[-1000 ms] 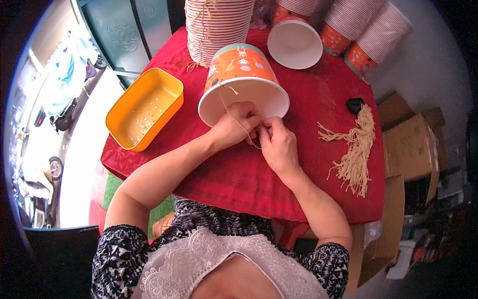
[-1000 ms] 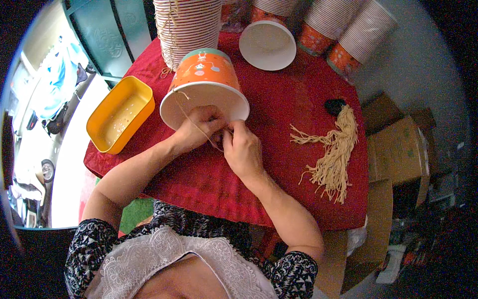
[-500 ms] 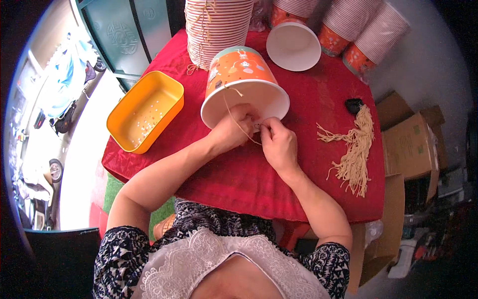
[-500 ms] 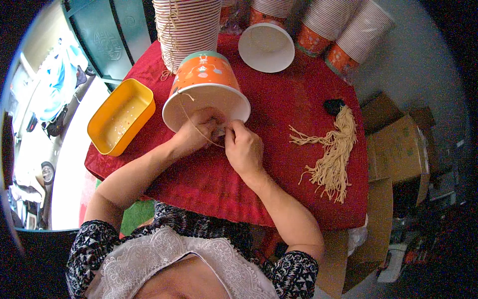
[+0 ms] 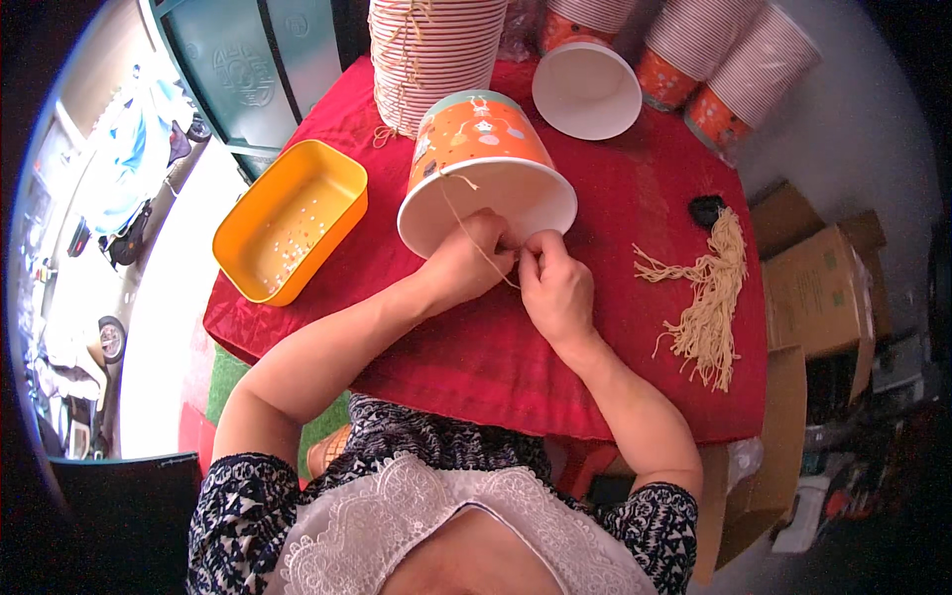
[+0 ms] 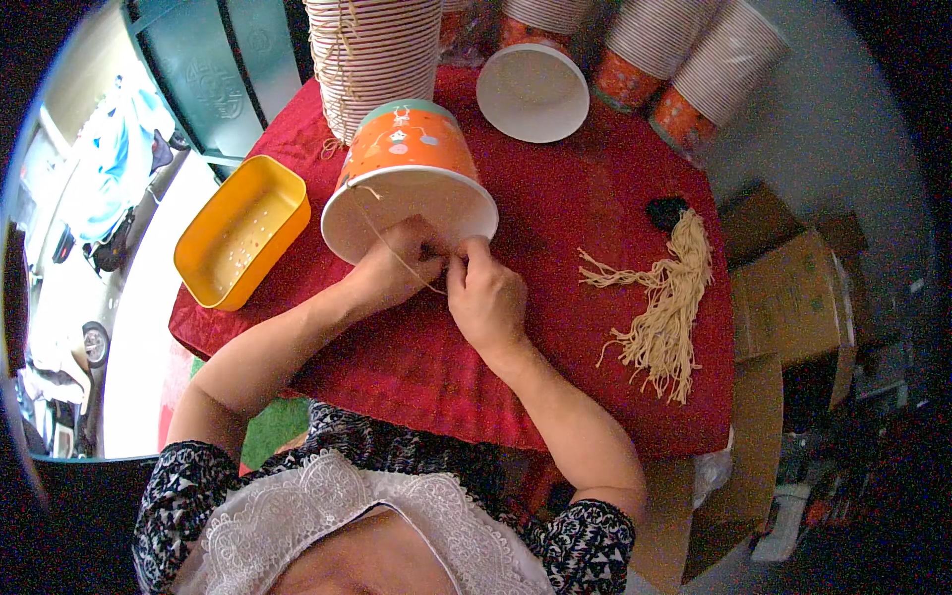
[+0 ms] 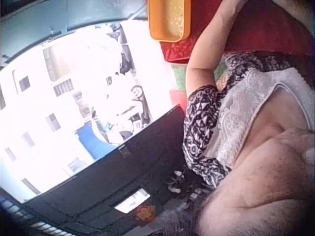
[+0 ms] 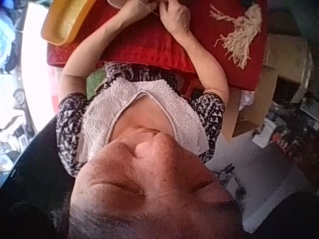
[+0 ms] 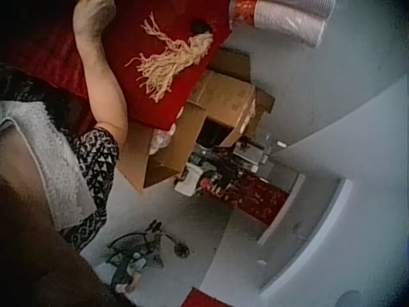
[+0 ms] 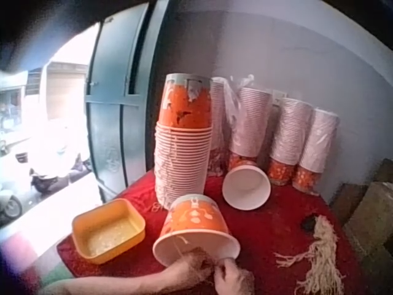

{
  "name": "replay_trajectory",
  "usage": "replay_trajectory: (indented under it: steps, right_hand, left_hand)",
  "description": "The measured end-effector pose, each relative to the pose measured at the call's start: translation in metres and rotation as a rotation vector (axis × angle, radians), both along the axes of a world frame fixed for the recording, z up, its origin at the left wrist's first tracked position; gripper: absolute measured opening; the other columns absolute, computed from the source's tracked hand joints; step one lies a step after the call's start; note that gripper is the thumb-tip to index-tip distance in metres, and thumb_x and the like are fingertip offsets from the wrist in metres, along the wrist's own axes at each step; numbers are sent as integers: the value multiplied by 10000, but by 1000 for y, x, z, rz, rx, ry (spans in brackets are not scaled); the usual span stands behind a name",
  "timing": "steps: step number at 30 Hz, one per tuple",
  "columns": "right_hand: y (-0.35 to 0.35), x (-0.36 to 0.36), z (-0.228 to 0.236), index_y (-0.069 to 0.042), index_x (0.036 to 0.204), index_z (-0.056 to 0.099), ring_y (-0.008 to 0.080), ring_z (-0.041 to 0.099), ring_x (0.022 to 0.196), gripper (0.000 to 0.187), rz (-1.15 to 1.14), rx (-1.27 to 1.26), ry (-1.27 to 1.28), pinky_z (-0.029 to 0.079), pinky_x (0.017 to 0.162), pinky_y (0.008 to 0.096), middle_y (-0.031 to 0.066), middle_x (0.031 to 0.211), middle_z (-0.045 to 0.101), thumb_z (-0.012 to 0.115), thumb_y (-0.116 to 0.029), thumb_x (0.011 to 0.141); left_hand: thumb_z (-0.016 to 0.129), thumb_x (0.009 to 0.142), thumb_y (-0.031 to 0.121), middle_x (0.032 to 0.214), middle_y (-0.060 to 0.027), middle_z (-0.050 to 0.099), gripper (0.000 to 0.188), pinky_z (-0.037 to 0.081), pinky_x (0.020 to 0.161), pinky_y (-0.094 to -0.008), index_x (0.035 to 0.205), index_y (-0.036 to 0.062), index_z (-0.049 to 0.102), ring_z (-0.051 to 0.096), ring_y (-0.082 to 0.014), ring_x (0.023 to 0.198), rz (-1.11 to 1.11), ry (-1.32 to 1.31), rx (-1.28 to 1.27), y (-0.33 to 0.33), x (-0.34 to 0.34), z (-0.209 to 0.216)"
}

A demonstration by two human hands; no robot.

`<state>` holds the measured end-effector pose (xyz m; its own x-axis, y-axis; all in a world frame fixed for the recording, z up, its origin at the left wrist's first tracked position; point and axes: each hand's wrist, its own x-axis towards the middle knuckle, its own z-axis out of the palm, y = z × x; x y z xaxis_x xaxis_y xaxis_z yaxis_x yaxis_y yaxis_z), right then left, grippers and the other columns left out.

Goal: Manually attaching string handles to printed paper buckets at a workspace.

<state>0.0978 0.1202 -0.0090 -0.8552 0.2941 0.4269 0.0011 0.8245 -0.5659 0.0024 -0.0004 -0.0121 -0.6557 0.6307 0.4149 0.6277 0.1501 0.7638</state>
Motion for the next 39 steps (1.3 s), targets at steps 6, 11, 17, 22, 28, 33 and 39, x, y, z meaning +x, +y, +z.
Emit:
replay_trajectory:
  steps: [6,11,17,22,28,33,39]
  right_hand:
    - [0,2,-1,-65,975,542,391,651,650,142,8,76,44,495,562,502,193,709,652,601,-136,867]
    - [1,2,-3,-56,966,547,383,653,653,140,42,132,107,501,556,492,196,721,654,602,-102,846]
    - [1,2,-4,-46,915,565,377,650,641,99,66,180,132,506,550,482,196,728,654,598,-79,828]
    - [0,3,-5,-48,879,579,376,645,627,73,81,156,132,505,542,477,192,709,647,604,-90,824]
    - [3,3,-3,-51,863,603,374,650,651,72,83,111,105,509,567,474,188,729,653,610,-110,822]
    - [7,1,-5,-31,909,659,394,655,724,129,80,-253,3,512,628,447,199,789,661,595,-123,845]
    - [13,-1,-3,69,898,655,104,608,667,128,156,-370,-3,480,593,278,118,720,675,590,-36,865]
  left_hand:
    - [591,679,11,659,-237,610,83,486,573,-408,700,-59,630,645,-325,633,-62,-129,-33,-3,2,4]
    - [597,677,14,658,-228,620,85,492,580,-405,708,-51,640,649,-321,642,-55,-109,-54,-5,3,7]
    - [619,715,40,766,-204,631,105,507,662,-393,779,-41,642,644,-310,737,-42,-125,-117,-6,1,10]
    - [637,751,67,858,-179,632,130,510,730,-382,837,-29,638,634,-291,811,-59,-170,-192,-8,0,7]
    - [627,772,86,859,-174,624,140,503,739,-374,856,-26,629,626,-284,817,-47,-173,-161,-8,3,9]
    - [658,781,93,838,-170,616,141,494,712,-372,836,-28,613,617,-264,790,-24,-81,-85,-7,2,3]
    - [660,788,74,820,-160,610,117,487,700,-375,815,-24,602,611,-261,780,15,-70,-83,-8,5,2]
